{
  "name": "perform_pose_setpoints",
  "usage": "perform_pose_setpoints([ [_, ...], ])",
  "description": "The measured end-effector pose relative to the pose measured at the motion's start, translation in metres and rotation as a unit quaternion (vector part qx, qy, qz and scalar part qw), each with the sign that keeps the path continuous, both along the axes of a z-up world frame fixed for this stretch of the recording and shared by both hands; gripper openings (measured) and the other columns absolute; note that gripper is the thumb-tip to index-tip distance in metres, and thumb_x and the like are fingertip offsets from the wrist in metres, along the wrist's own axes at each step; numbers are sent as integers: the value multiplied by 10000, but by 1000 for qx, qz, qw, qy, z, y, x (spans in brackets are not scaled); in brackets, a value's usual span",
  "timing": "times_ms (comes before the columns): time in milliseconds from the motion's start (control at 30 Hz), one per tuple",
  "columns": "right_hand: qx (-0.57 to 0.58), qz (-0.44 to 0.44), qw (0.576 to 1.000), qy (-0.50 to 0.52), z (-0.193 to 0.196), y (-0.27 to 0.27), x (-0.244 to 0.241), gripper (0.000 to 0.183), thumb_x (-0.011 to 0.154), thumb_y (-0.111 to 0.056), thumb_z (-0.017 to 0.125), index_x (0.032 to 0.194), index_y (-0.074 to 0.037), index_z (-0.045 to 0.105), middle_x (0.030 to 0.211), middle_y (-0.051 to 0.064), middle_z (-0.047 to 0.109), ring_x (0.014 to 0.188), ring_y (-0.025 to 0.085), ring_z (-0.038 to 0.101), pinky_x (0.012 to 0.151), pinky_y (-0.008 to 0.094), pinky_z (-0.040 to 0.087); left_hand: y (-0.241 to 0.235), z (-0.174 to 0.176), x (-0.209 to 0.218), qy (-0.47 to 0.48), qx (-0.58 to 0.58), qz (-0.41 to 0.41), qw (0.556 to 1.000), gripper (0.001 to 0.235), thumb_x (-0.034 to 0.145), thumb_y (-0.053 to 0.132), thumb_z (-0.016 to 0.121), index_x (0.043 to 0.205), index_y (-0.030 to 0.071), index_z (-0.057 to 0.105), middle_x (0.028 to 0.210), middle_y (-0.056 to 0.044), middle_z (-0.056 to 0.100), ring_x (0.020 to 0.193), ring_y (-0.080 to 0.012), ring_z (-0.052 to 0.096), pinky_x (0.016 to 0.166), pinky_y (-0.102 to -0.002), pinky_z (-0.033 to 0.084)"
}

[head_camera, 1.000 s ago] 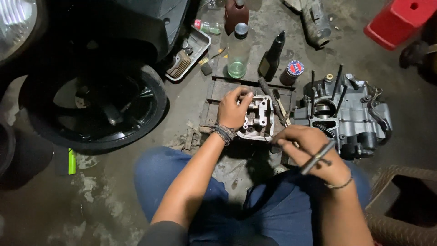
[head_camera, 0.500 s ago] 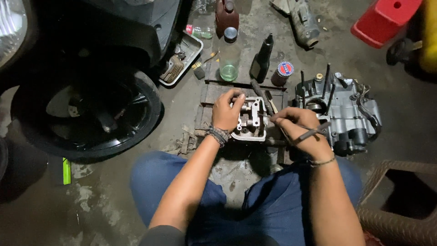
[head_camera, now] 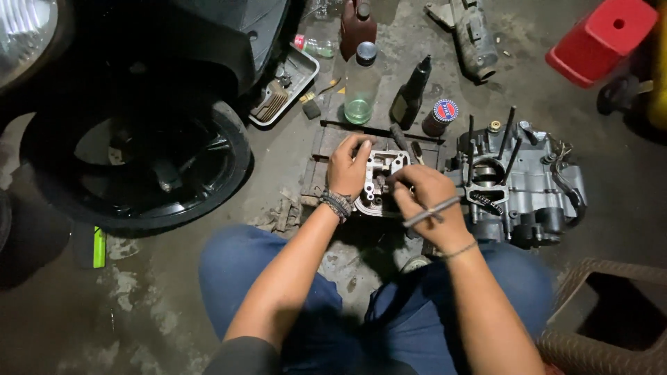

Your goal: Using a T-handle wrench to work on a motorcycle engine cylinder head.

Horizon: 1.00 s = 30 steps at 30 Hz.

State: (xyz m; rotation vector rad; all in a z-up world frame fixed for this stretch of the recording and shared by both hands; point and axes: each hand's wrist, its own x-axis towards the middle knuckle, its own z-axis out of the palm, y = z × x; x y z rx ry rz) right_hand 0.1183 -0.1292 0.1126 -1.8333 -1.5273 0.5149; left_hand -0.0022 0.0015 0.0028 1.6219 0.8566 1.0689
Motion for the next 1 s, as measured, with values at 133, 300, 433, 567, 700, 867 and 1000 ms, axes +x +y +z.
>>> perform_pose_setpoints([
  [133,-7,15,1000,-14,-5,14,-1,154,860,-43,582,851,-64,735,737,179,680,786,441,684,693,480,551,0,-1,0,14,12,-3,1000,202,1045,240,561,1049,138,736,963,-108,714,1022,-348,696,919,-432,551],
  [300,-29,-17,999,0,7,23,-1,201,895,-16,521,888,-34,721,700,188,670,702,377,668,664,428,540,3,-1,-2,25,39,-14,999,211,1047,224,560,1036,113,739,965,-127,706,1018,-379,686,918,-465,545],
  [433,-2,-24,1000,3,6,26,-4,218,987,-35,514,1068,-40,716,697,225,657,700,428,680,645,471,551,6,-6,-1,32,59,-15,998,208,1046,220,564,1011,104,733,930,-143,691,989,-408,680,891,-474,541],
  [567,28,-43,999,2,6,25,-5,170,1043,-102,559,1089,-65,718,691,184,678,728,417,701,633,449,555,4,-2,-2,35,65,-14,997,209,1042,232,567,1006,118,738,925,-130,697,986,-402,683,892,-472,541],
  [700,35,-40,999,3,-1,25,-1,168,1045,-168,599,1023,-68,732,647,175,665,698,389,698,612,441,530,5,-1,0,38,66,-10,997,210,1042,231,570,1004,107,735,913,-134,698,979,-396,688,884,-464,543],
  [867,68,-71,995,21,-12,25,6,187,1066,-154,583,1020,-63,740,642,177,666,626,339,698,532,382,521,1,1,0,36,66,1,997,213,1045,238,569,992,112,733,898,-118,703,958,-375,694,867,-439,550],
  [1000,69,-77,992,68,-27,23,17,227,1060,-211,579,997,-57,733,696,210,680,697,369,704,610,441,527,-3,0,-3,42,77,37,995,210,1040,245,578,987,103,724,898,-118,706,958,-362,697,885,-434,541],
])
